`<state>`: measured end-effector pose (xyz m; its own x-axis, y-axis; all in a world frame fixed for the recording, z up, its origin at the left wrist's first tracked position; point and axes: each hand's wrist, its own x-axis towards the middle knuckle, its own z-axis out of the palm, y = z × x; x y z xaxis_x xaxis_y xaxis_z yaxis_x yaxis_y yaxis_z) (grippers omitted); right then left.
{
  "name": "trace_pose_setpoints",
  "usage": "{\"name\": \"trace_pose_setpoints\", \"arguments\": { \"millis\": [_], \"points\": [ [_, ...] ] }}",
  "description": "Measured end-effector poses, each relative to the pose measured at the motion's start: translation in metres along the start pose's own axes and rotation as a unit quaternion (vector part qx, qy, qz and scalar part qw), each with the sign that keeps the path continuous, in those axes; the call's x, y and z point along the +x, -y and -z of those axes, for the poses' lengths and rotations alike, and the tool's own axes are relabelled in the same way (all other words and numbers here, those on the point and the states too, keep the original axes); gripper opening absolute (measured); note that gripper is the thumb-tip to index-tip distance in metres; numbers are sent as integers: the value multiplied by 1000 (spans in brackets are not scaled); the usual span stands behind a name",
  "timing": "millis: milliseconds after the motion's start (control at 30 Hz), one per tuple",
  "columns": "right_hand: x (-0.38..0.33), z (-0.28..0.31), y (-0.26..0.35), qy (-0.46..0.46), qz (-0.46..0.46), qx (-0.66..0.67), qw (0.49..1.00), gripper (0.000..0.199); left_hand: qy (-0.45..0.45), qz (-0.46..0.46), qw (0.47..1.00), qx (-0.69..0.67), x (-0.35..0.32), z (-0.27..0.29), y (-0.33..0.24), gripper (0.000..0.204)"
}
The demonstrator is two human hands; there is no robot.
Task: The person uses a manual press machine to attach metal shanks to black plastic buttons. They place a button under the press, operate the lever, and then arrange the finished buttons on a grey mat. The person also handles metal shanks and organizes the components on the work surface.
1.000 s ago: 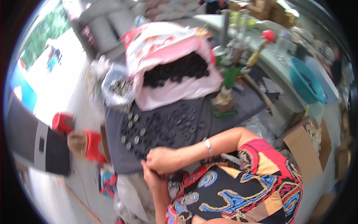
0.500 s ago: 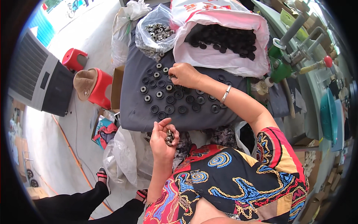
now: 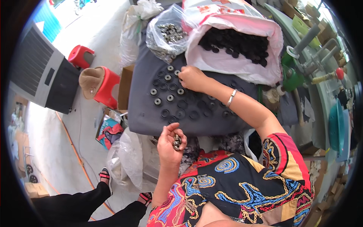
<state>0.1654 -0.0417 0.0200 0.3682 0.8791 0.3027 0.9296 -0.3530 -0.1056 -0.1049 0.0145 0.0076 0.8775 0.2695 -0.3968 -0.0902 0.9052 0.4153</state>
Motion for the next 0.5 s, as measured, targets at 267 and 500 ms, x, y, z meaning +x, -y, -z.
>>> {"name": "trace_pose_setpoints", "arguments": {
  "millis": [267,500],
  "points": [
    [-23,24,19,-80,39,-134,987,11,8,-4,1000,14,-2,-11,1,45],
    [-97,53,121,52,158,185,969,27,-92,-11,995,45,-1,-34,16,45]
  ]
}}
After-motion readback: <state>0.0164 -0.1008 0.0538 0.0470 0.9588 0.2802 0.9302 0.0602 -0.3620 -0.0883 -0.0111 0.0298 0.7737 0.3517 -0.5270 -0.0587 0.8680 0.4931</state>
